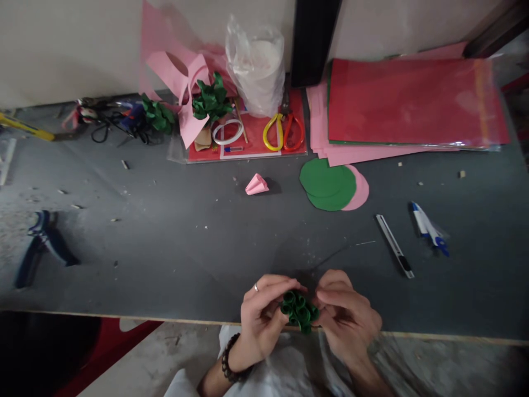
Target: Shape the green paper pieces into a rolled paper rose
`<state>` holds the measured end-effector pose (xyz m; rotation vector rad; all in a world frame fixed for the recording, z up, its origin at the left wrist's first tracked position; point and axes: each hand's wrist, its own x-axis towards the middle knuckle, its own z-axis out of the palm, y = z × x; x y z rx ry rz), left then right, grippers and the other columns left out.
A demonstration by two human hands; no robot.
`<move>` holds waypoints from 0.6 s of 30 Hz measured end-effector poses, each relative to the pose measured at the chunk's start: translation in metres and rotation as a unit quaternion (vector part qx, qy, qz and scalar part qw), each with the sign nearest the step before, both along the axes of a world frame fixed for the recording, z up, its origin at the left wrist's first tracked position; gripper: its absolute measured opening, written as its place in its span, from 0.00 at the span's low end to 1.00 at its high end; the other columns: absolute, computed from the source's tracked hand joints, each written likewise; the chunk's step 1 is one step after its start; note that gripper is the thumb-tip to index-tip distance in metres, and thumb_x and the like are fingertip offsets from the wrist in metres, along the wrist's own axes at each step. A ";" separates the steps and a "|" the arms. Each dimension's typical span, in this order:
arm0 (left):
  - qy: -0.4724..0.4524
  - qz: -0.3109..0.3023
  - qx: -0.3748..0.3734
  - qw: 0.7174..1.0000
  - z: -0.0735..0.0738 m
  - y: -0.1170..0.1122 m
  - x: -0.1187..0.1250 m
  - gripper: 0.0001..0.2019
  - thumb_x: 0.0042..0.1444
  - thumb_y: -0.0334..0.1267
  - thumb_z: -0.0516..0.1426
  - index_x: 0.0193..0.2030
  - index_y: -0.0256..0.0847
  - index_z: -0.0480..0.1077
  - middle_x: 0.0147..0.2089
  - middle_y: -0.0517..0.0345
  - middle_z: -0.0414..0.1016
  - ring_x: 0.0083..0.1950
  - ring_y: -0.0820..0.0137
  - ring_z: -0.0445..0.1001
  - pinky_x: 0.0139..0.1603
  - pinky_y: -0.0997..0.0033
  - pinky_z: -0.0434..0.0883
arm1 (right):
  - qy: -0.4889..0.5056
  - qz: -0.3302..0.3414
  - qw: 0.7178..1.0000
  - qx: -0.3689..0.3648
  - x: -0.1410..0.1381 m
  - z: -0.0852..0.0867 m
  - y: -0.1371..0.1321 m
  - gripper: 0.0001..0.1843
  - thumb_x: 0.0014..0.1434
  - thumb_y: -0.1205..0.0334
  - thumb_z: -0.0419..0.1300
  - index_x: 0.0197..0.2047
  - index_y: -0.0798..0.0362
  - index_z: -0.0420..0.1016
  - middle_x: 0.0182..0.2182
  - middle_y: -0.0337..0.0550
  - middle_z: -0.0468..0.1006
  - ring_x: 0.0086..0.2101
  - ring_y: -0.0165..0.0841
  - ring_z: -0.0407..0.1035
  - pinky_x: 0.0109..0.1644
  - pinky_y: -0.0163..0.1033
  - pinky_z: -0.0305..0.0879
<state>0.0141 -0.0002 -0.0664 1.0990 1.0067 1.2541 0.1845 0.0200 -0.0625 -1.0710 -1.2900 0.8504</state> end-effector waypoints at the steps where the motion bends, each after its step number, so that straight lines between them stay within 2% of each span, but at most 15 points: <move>1: -0.008 0.004 -0.001 1.000 0.000 -0.001 0.000 0.23 0.69 0.43 0.66 0.69 0.50 0.76 0.55 0.51 0.87 0.53 0.64 0.89 0.53 0.72 0.86 | 0.008 0.005 1.000 -0.007 0.000 -0.001 -0.001 0.22 0.57 0.72 0.74 0.52 0.40 0.85 0.26 0.33 0.82 0.26 0.36 0.71 0.33 0.47 0.74; 3: -0.017 0.004 0.000 1.000 0.001 -0.002 0.001 0.26 0.68 0.45 0.67 0.72 0.52 0.74 0.55 0.51 0.90 0.53 0.64 0.90 0.54 0.73 0.86 | 0.016 0.016 1.000 -0.021 0.000 -0.001 -0.003 0.21 0.57 0.70 0.76 0.51 0.40 0.86 0.27 0.34 0.82 0.27 0.35 0.71 0.32 0.47 0.74; 8: 0.048 -0.025 0.028 0.998 0.002 -0.004 0.000 0.27 0.62 0.48 0.71 0.68 0.54 0.78 0.59 0.52 0.89 0.56 0.64 0.90 0.55 0.77 0.84 | 0.047 0.020 0.998 -0.023 -0.003 0.000 -0.004 0.14 0.63 0.66 0.73 0.51 0.41 0.88 0.31 0.37 0.82 0.30 0.34 0.72 0.32 0.45 0.73; 11: 0.083 -0.016 0.041 0.996 0.003 -0.003 -0.002 0.28 0.64 0.46 0.70 0.70 0.54 0.76 0.59 0.52 0.89 0.54 0.65 0.90 0.56 0.77 0.84 | 0.059 0.026 0.998 -0.015 -0.006 0.003 -0.002 0.12 0.63 0.66 0.74 0.49 0.41 0.88 0.33 0.36 0.83 0.31 0.33 0.73 0.34 0.44 0.75; 15: 0.137 -0.012 0.076 0.988 0.005 -0.002 -0.002 0.30 0.67 0.41 0.69 0.74 0.51 0.72 0.60 0.48 0.88 0.55 0.64 0.90 0.58 0.74 0.84 | 0.049 0.033 0.998 -0.003 -0.007 0.008 0.001 0.12 0.61 0.70 0.74 0.47 0.46 0.88 0.36 0.38 0.87 0.33 0.33 0.77 0.36 0.42 0.78; 18: 0.148 0.006 0.101 0.984 0.006 -0.001 -0.002 0.26 0.67 0.38 0.68 0.71 0.50 0.75 0.56 0.50 0.90 0.53 0.66 0.90 0.58 0.74 0.84 | 0.029 0.039 0.999 0.008 -0.008 0.013 0.003 0.16 0.56 0.77 0.74 0.45 0.49 0.87 0.37 0.39 0.90 0.32 0.33 0.81 0.37 0.40 0.82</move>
